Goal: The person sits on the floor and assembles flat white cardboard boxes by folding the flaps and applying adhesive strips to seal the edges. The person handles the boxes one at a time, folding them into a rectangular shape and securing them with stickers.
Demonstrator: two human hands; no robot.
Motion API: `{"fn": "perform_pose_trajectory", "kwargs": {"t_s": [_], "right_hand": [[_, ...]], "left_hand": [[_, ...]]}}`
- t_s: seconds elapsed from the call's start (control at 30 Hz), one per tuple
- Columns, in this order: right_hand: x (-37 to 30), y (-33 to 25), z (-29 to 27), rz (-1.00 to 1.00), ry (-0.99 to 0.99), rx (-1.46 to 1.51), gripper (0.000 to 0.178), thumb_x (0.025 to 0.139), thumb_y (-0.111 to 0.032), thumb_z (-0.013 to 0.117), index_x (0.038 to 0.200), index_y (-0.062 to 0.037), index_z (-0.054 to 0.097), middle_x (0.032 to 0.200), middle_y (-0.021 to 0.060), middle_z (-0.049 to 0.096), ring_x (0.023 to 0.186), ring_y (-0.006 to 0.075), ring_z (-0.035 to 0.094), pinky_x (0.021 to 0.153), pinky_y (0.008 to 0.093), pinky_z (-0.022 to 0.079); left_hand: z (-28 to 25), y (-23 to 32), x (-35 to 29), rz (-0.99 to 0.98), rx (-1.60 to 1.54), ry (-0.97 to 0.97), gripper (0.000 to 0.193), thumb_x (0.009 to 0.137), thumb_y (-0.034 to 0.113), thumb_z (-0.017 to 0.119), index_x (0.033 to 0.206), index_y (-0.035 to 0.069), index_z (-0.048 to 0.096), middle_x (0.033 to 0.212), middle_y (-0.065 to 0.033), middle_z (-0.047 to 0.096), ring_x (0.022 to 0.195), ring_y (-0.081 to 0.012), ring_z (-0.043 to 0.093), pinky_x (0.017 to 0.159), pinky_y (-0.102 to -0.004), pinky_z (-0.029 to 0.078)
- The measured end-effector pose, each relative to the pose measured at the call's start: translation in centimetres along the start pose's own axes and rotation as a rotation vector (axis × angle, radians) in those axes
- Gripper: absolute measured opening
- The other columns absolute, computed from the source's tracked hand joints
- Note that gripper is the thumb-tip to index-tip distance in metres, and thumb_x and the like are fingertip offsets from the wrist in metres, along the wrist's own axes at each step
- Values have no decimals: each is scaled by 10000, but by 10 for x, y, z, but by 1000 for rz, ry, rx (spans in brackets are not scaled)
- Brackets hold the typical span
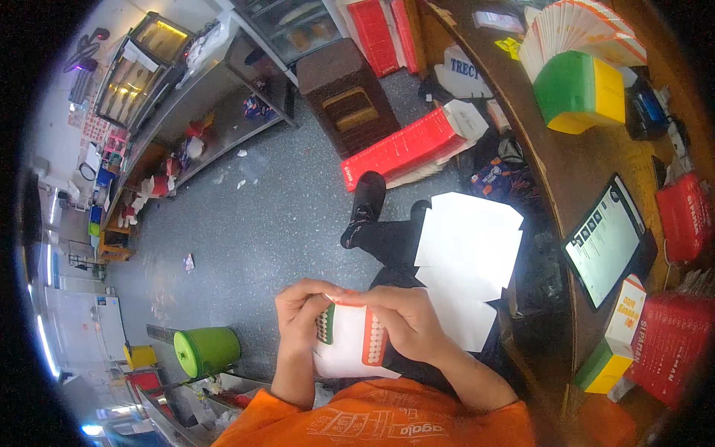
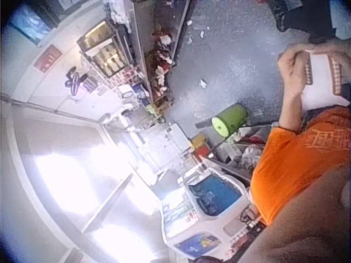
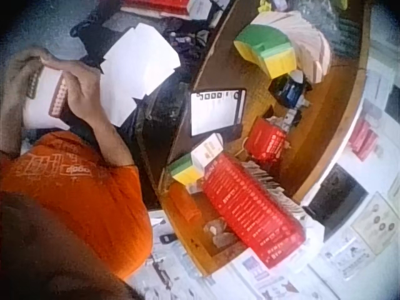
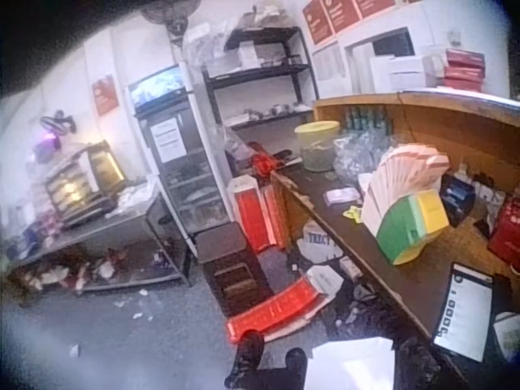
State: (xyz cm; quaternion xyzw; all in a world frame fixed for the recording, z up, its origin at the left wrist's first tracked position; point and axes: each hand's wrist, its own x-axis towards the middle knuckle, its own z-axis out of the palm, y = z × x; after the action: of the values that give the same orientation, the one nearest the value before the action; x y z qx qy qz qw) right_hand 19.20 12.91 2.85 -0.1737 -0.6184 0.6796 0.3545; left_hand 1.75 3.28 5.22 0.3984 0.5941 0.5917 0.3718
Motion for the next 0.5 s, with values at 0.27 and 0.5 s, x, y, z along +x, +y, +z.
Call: {"fn": "perform_pose_trajectory", "kwargs": {"t_s": [0.27, 0.5], "right_hand": [[-4, -13, 6, 336, 100, 212, 447, 1019, -103, 569, 1438, 20, 475, 1029, 132, 719, 794, 141, 690, 738, 258, 542], [-34, 6, -19, 454, -295, -273, 408, 996, -260, 675, 1260, 39, 592, 1019, 229, 709, 852, 282, 717, 776, 397, 542]], "left_hand": [[-9, -11, 1, 40, 65, 144, 150, 955, -33, 574, 1027, -14, 705, 940, -66, 716, 815, -95, 637, 711, -239, 503], [-33, -2, 27, 235, 395, 553, 238, 1012, 112, 623, 1222, 2, 610, 1175, -130, 630, 1047, -166, 600, 870, -303, 494]]}}
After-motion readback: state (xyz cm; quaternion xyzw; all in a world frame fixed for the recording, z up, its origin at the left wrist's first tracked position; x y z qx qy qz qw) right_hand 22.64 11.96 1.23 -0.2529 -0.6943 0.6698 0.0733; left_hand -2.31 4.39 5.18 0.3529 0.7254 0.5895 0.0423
